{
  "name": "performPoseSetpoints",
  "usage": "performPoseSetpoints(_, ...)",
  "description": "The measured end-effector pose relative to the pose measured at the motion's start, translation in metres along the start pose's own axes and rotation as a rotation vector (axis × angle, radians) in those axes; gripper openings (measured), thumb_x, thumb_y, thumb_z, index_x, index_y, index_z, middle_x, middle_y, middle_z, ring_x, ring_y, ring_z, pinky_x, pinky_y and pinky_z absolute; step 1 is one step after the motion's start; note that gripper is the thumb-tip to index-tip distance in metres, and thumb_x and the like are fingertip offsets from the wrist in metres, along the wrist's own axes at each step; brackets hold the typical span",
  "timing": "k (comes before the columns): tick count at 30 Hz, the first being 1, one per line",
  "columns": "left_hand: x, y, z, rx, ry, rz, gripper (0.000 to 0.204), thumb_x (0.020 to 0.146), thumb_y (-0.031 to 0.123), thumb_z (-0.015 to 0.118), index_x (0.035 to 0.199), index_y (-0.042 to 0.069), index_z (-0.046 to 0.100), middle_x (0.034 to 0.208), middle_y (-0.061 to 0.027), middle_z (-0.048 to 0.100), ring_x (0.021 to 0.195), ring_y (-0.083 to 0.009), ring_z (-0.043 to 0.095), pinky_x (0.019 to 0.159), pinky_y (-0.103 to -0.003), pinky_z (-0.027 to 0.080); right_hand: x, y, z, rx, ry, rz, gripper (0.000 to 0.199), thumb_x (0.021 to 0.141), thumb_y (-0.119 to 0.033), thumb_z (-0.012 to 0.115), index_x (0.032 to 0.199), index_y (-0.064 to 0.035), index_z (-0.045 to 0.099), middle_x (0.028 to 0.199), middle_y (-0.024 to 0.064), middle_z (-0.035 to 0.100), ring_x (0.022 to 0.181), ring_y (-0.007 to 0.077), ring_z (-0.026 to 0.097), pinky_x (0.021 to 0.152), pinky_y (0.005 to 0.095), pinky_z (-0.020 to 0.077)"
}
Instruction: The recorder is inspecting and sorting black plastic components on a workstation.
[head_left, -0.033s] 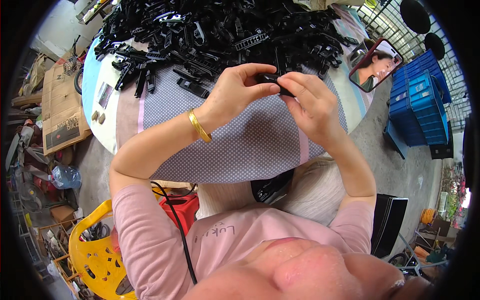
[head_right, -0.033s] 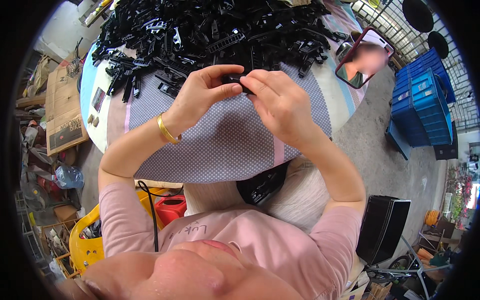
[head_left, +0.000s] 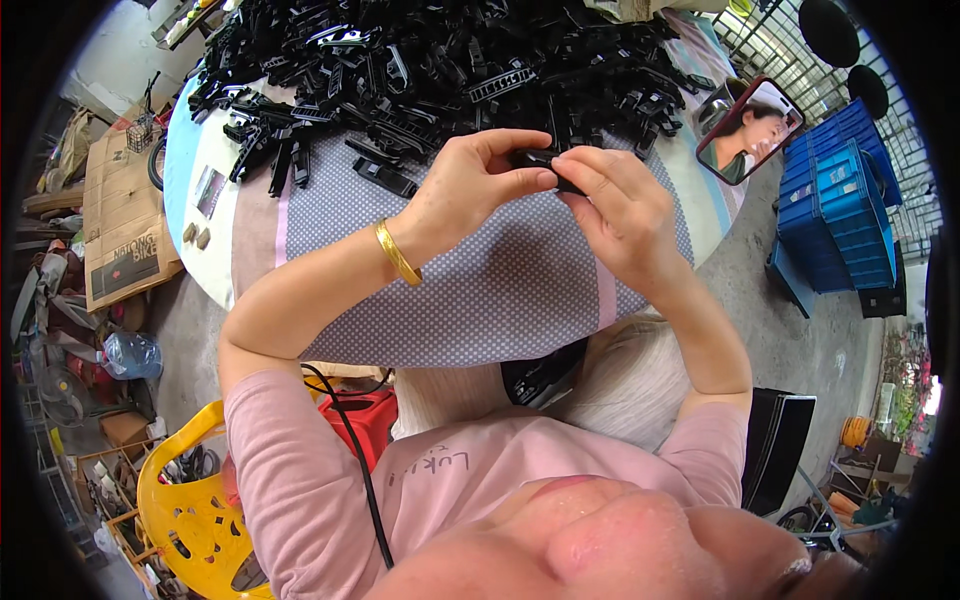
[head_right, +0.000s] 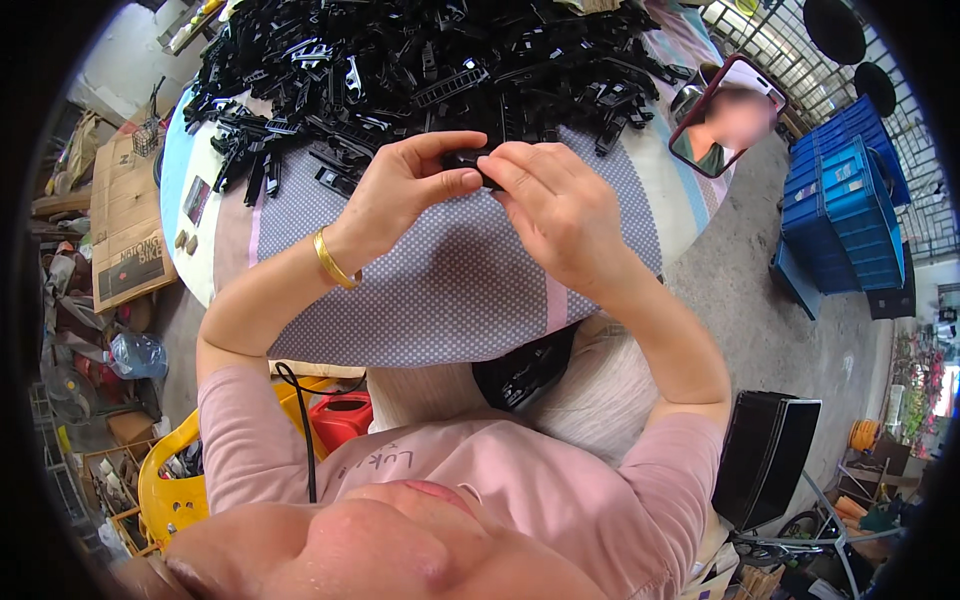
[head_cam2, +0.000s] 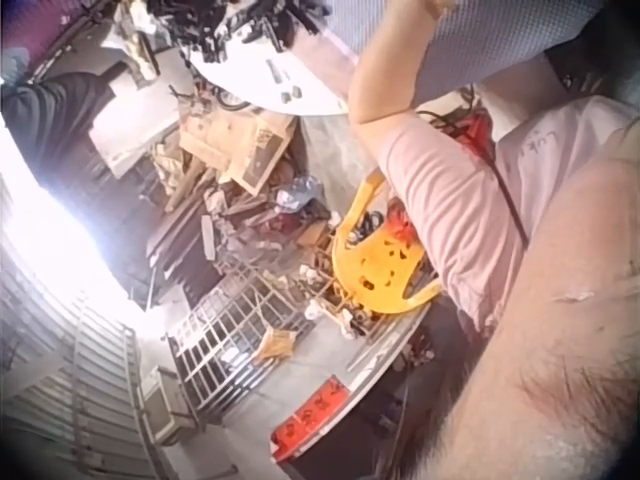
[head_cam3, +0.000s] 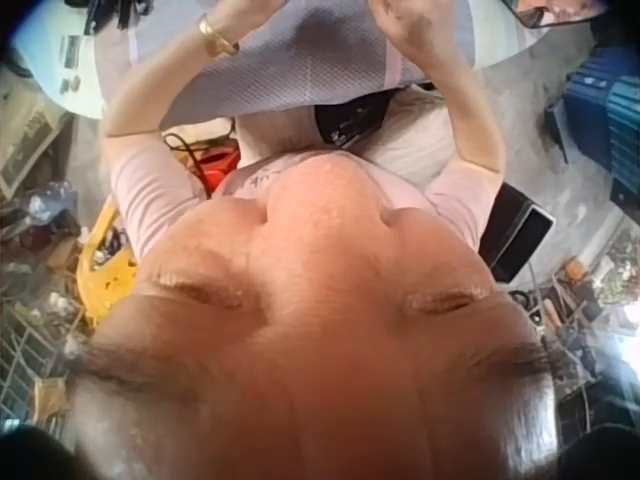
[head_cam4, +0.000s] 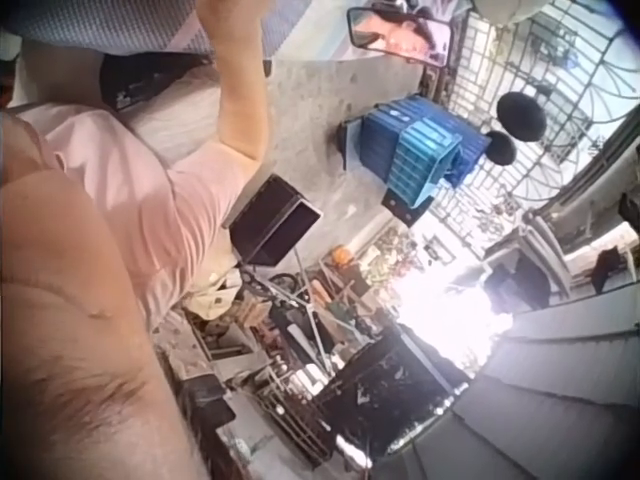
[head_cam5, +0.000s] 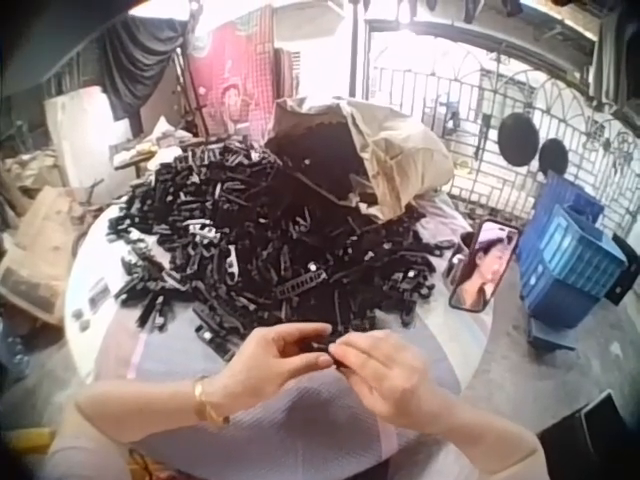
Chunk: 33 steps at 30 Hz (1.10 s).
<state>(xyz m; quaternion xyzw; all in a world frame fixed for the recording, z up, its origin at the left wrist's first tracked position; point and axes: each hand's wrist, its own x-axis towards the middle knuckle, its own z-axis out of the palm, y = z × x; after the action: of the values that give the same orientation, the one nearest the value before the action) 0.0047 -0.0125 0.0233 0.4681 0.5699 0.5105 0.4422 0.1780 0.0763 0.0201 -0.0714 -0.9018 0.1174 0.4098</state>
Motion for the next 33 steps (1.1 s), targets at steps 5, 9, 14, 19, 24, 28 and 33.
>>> performPoseSetpoints(5, 0.0, 0.002, -0.001, -0.065, -0.059, 0.062, 0.04, 0.081, 0.004, 0.067, 0.12, 0.0, 0.056, 0.102, -0.0079, 0.065, 0.09, -0.0108, 0.062, 0.081, -0.022, 0.052, 0.002, -0.002, -0.009, -0.036, -0.022, -0.048, 0.041, 0.067, -0.004, 0.074, 0.105, -0.002, 0.061, 0.103, 0.012, 0.062, 0.088, 0.0287, 0.061, 0.076, 0.0326, 0.0499)
performPoseSetpoints(9, -0.004, 0.002, 0.003, 0.09, -0.034, 0.225, 0.04, 0.079, 0.005, 0.069, 0.118, -0.001, 0.058, 0.094, -0.0113, 0.068, 0.081, -0.011, 0.065, 0.073, -0.022, 0.052, -0.005, 0.002, -0.012, 0.24, -0.123, 0.363, 0.05, 0.068, -0.017, 0.076, 0.111, 0.0009, 0.057, 0.101, 0.0127, 0.062, 0.088, 0.0245, 0.062, 0.078, 0.0314, 0.0486)
performPoseSetpoints(14, -0.002, 0.007, 0.003, 0.347, -0.036, 0.197, 0.035, 0.075, 0.005, 0.071, 0.109, 0.0, 0.063, 0.087, -0.0119, 0.069, 0.078, -0.0134, 0.066, 0.069, -0.025, 0.052, -0.005, 0.0, -0.016, 0.245, -0.295, 0.446, 0.05, 0.069, -0.018, 0.077, 0.109, 0.0027, 0.057, 0.097, 0.0137, 0.062, 0.085, 0.022, 0.062, 0.075, 0.0298, 0.0492)
performPoseSetpoints(19, -0.004, 0.006, 0.005, 0.307, -0.034, 0.261, 0.031, 0.075, 0.003, 0.071, 0.105, 0.001, 0.065, 0.085, -0.0101, 0.069, 0.075, -0.0123, 0.065, 0.069, -0.025, 0.052, -0.006, -0.001, -0.018, 0.192, -0.217, 0.363, 0.036, 0.069, -0.02, 0.076, 0.096, 0.0001, 0.063, 0.084, 0.0127, 0.063, 0.076, 0.0265, 0.063, 0.066, 0.0324, 0.0494)
performPoseSetpoints(24, -0.005, 0.009, 0.005, 0.257, -0.102, 0.232, 0.033, 0.074, -0.003, 0.07, 0.106, 0.0, 0.064, 0.093, -0.0087, 0.068, 0.086, -0.0131, 0.066, 0.077, -0.025, 0.054, -0.008, -0.003, -0.021, 0.194, -0.23, 0.431, 0.031, 0.068, -0.011, 0.077, 0.094, 0.0013, 0.064, 0.083, 0.0101, 0.065, 0.076, 0.0191, 0.063, 0.069, 0.0267, 0.0482)
performPoseSetpoints(28, -0.004, 0.013, 0.005, 0.325, -0.166, 0.175, 0.033, 0.073, -0.001, 0.071, 0.105, 0.001, 0.064, 0.093, -0.0084, 0.068, 0.086, -0.0135, 0.065, 0.078, -0.025, 0.053, -0.011, 0.0, -0.027, 0.305, -0.288, 0.462, 0.032, 0.067, -0.008, 0.075, 0.096, 0.0016, 0.064, 0.081, 0.0111, 0.064, 0.074, 0.0167, 0.063, 0.067, 0.0267, 0.0481)
performPoseSetpoints(33, -0.008, 0.014, 0.005, 0.414, -0.385, 0.306, 0.041, 0.071, 0.021, 0.077, 0.105, 0.002, 0.064, 0.097, -0.0072, 0.067, 0.092, -0.0188, 0.06, 0.081, -0.031, 0.049, -0.008, -0.007, -0.055, 0.419, -0.591, 0.44, 0.037, 0.065, -0.016, 0.077, 0.095, 0.0005, 0.064, 0.077, 0.0109, 0.062, 0.071, 0.0177, 0.062, 0.063, 0.028, 0.0476)
